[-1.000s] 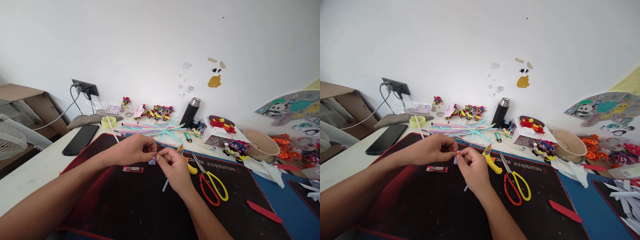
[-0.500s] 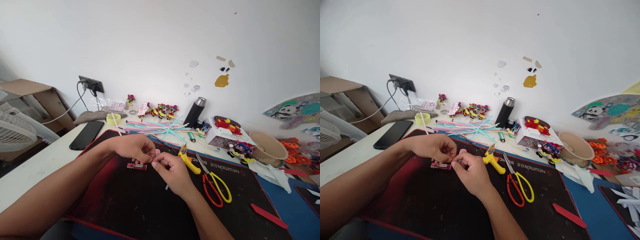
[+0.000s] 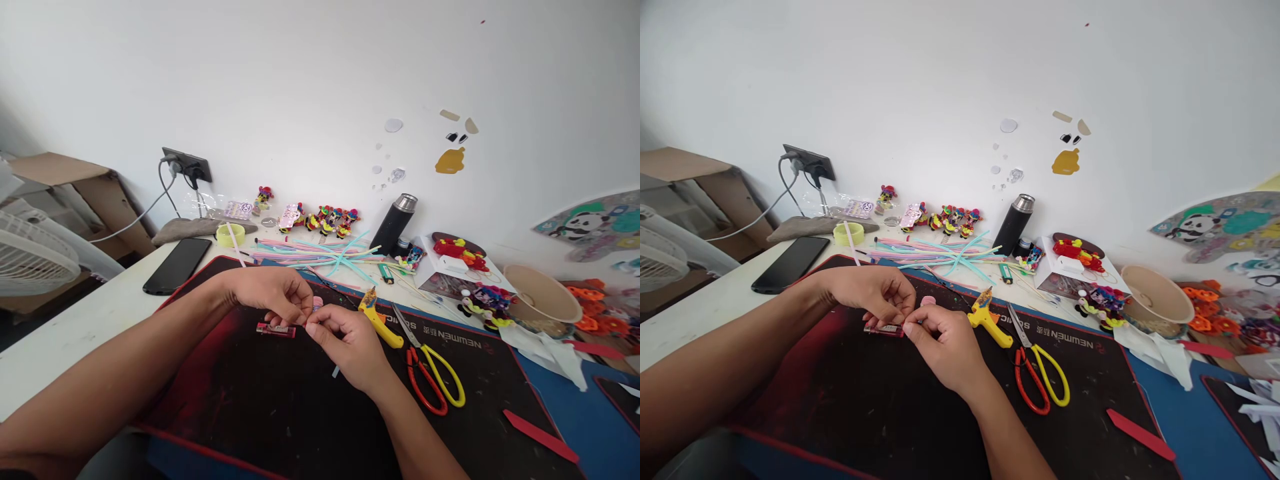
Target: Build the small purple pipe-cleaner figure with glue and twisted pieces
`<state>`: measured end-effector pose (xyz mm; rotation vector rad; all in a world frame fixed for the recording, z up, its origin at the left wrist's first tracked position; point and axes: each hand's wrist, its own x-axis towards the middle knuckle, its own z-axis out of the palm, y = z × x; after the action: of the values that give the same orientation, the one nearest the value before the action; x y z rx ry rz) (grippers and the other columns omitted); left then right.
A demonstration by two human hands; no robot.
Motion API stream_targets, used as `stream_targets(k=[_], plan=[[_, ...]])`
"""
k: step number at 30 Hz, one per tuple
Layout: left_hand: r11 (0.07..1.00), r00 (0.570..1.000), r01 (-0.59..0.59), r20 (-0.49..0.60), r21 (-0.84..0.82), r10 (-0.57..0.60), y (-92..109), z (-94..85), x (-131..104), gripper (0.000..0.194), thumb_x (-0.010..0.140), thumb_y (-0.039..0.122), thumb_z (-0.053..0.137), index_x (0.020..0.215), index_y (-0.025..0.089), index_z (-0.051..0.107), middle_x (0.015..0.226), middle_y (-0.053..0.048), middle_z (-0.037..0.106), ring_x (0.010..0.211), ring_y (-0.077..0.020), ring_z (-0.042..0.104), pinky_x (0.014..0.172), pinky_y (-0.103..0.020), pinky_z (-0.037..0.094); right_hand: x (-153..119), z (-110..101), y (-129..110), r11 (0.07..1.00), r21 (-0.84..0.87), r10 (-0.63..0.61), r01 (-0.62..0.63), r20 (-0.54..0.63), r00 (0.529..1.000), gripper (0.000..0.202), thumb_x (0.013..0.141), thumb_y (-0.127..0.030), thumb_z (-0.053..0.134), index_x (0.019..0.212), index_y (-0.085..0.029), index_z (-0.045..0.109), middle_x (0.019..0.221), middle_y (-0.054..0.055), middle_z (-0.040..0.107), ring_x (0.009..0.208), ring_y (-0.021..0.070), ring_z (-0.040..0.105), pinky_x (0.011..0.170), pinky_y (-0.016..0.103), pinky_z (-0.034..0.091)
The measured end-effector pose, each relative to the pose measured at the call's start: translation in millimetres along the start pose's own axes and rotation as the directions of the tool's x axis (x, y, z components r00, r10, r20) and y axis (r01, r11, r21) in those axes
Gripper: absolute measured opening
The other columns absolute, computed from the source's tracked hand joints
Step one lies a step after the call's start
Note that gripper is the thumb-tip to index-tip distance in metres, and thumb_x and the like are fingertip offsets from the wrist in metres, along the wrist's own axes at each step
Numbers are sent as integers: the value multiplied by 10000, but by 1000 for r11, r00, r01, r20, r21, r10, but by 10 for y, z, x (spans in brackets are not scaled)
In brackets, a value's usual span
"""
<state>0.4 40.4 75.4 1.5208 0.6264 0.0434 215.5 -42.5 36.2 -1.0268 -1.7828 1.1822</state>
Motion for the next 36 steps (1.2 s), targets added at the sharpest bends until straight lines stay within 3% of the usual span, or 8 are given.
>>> stream_targets(k=[9, 19, 24, 28, 32, 36], plan=[[999, 999, 47, 7, 19, -47, -13, -4, 27, 115, 745, 259, 732, 789, 161, 691, 570, 33, 658, 451, -91, 574, 414, -142, 438, -10, 33, 46, 945, -290, -167, 151, -31, 985, 114, 917, -210, 623, 851, -188, 713, 538, -75, 470, 470, 89, 412, 507, 232, 303], [998, 999, 28, 30, -64, -26, -102, -40, 61, 144, 767, 280, 771, 793, 158, 699, 555, 35, 652, 424, -86, 561, 387, -133, 419, -24, 59, 24, 879, -400, -302, 261, -41, 953, 108, 904, -179, 591, 839, -188, 677, 547, -71, 495, 462, 86, 451, 515, 218, 336], [989, 1000, -19, -9, -145, 18, -73, 12, 82, 204, 792, 324, 799, 801, 149, 695, 562, 34, 657, 409, -73, 535, 385, -133, 414, -10, 44, 10, 918, -341, -252, 203, -108, 962, 117, 919, -203, 577, 827, -200, 650, 530, -93, 428, 446, 84, 395, 495, 222, 322], [983, 996, -52, -75, -178, 40, -9, 69, 72, 147, 771, 266, 779, 816, 152, 699, 568, 41, 647, 438, -77, 545, 396, -131, 429, -1, 11, -34, 954, -262, -188, 145, -146, 971, 137, 918, -219, 553, 799, -210, 620, 524, -100, 386, 447, 89, 343, 466, 235, 280], [992, 991, -64, -125, -112, 50, 43, 103, 46, 67, 744, 172, 708, 809, 161, 703, 596, 41, 654, 489, -87, 588, 431, -134, 457, 19, -10, -54, 977, -194, -118, 91, -131, 984, 138, 915, -243, 556, 787, -218, 598, 521, -99, 365, 460, 97, 320, 464, 243, 273], [998, 988, -64, -142, 11, 65, 73, 116, 15, 120, 754, 138, 645, 847, 174, 711, 626, 40, 678, 504, -90, 607, 473, -150, 482, 28, -14, -40, 996, -87, -25, 15, -114, 993, 136, 915, -280, 577, 794, -222, 601, 515, -91, 390, 457, 102, 342, 450, 237, 292]])
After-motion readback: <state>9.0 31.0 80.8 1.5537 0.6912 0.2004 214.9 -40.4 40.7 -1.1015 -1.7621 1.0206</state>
